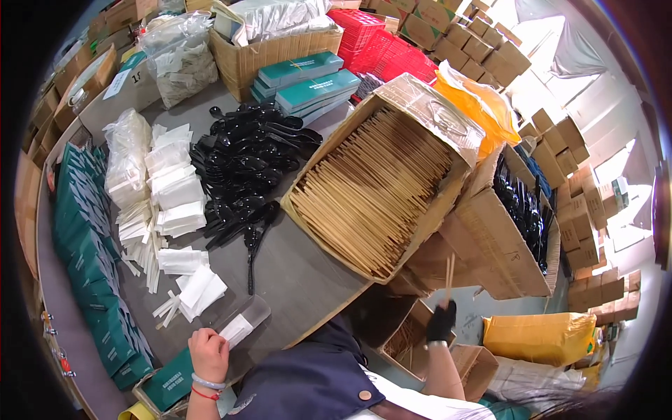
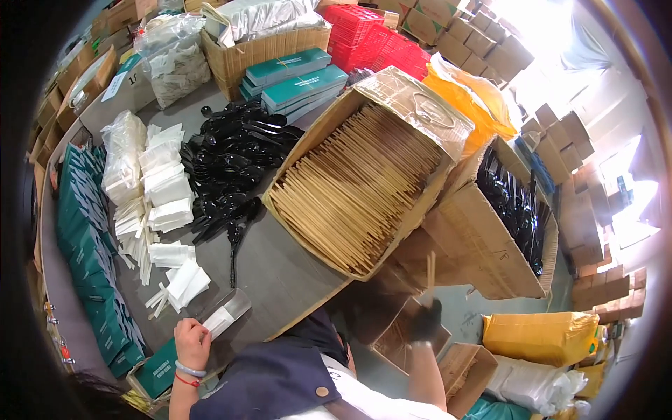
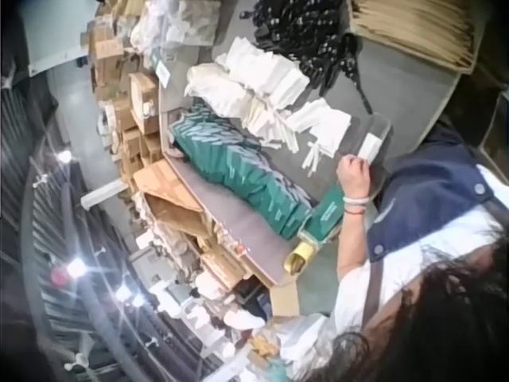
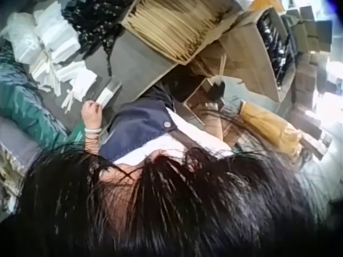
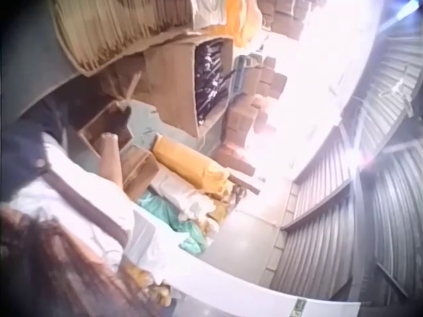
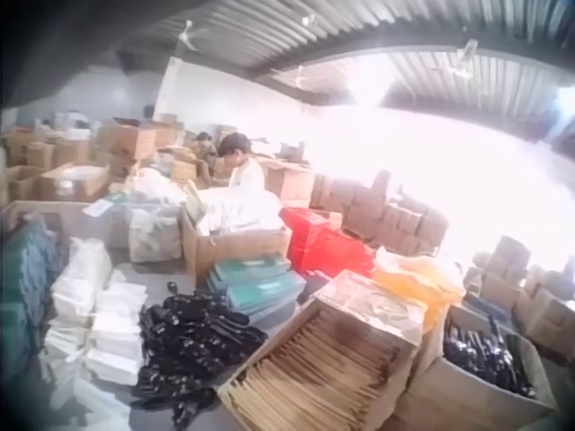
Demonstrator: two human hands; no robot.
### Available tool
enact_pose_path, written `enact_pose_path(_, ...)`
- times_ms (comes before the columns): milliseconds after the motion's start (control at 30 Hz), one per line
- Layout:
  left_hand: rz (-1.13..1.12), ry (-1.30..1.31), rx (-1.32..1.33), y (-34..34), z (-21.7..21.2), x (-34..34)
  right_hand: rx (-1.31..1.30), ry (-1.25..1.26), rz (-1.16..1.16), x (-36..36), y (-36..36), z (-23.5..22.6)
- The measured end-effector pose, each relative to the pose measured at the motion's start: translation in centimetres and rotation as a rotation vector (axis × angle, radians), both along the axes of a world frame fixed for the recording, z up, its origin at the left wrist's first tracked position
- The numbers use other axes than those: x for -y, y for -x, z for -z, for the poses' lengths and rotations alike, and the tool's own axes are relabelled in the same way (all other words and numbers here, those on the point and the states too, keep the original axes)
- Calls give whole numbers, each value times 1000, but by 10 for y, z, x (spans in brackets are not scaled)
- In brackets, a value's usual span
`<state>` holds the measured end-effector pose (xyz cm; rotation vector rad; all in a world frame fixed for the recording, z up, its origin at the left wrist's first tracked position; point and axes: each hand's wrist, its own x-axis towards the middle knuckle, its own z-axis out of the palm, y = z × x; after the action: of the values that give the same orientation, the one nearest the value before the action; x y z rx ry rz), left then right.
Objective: Packaging chopsticks into green paper sleeves and placing them into a box on a production line.
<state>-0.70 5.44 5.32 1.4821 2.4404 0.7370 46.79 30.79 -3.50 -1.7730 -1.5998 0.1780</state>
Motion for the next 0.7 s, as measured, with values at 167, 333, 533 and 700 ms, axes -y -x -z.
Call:
enact_pose_path(167,-12,-21,-118,-7,-4,-6,-135,-87,-466,-96,169,-83)
enact_pose_path(333,-58,-55,-107,-14,-6,-4,68,135,-535,-162,234,-90)
enact_pose_path(533,-111,-77,-113,-15,-8,-3,158,282,-578,-183,236,-71)
enact_pose_path(700,-108,-83,-106,-15,-6,-7,196,218,-556,-186,241,-70)
